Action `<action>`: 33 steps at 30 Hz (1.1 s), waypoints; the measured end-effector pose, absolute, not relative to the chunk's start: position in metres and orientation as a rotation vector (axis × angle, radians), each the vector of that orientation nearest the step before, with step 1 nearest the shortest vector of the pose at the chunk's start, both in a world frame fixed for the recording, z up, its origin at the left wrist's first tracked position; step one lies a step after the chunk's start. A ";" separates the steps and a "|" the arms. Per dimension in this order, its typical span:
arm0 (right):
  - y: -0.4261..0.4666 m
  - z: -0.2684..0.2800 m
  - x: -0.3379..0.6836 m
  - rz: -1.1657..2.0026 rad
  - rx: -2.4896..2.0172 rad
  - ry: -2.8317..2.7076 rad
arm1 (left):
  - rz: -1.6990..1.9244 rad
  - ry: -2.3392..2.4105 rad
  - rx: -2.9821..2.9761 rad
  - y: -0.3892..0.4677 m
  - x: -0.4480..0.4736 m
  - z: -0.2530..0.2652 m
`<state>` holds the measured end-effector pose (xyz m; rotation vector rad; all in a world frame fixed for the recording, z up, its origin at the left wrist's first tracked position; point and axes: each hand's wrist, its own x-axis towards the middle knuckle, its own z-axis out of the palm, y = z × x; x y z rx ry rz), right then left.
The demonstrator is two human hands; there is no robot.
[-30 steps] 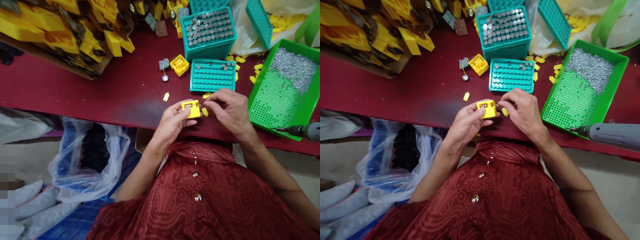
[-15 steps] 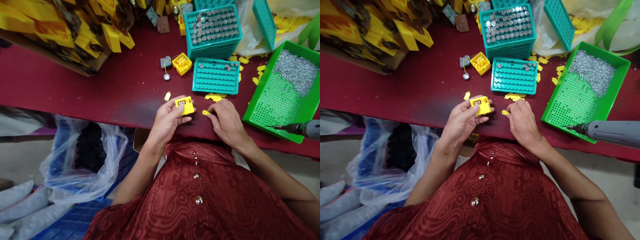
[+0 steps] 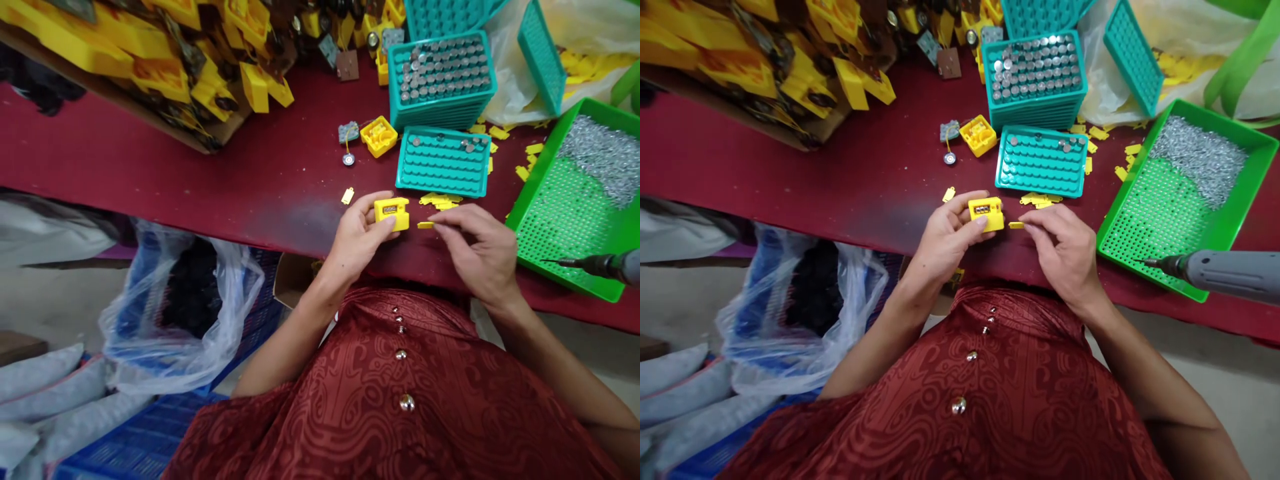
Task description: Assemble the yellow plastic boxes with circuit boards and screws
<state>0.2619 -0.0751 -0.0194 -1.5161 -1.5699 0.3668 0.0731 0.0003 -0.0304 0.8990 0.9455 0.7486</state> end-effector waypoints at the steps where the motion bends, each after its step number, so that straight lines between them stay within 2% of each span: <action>1: -0.072 -0.015 0.259 0.434 -1.499 -1.488 | 0.747 0.931 0.937 -0.001 0.075 -0.031; 7: -0.057 -0.007 0.248 0.694 -1.516 -1.213 | 0.707 0.878 1.039 -0.009 0.085 -0.030; 18: -0.052 -0.008 0.254 0.896 -1.602 -1.096 | 0.692 1.050 1.390 -0.022 0.092 -0.030; 23: -0.052 -0.007 0.253 0.838 -1.629 -1.184 | 0.737 1.066 1.422 -0.023 0.091 -0.021; 30: -0.057 0.009 0.261 0.666 -1.678 -1.396 | 0.699 0.939 1.025 -0.020 0.088 -0.021; 33: -0.057 0.007 0.266 0.730 -1.676 -1.406 | 0.673 0.911 0.944 -0.021 0.086 -0.018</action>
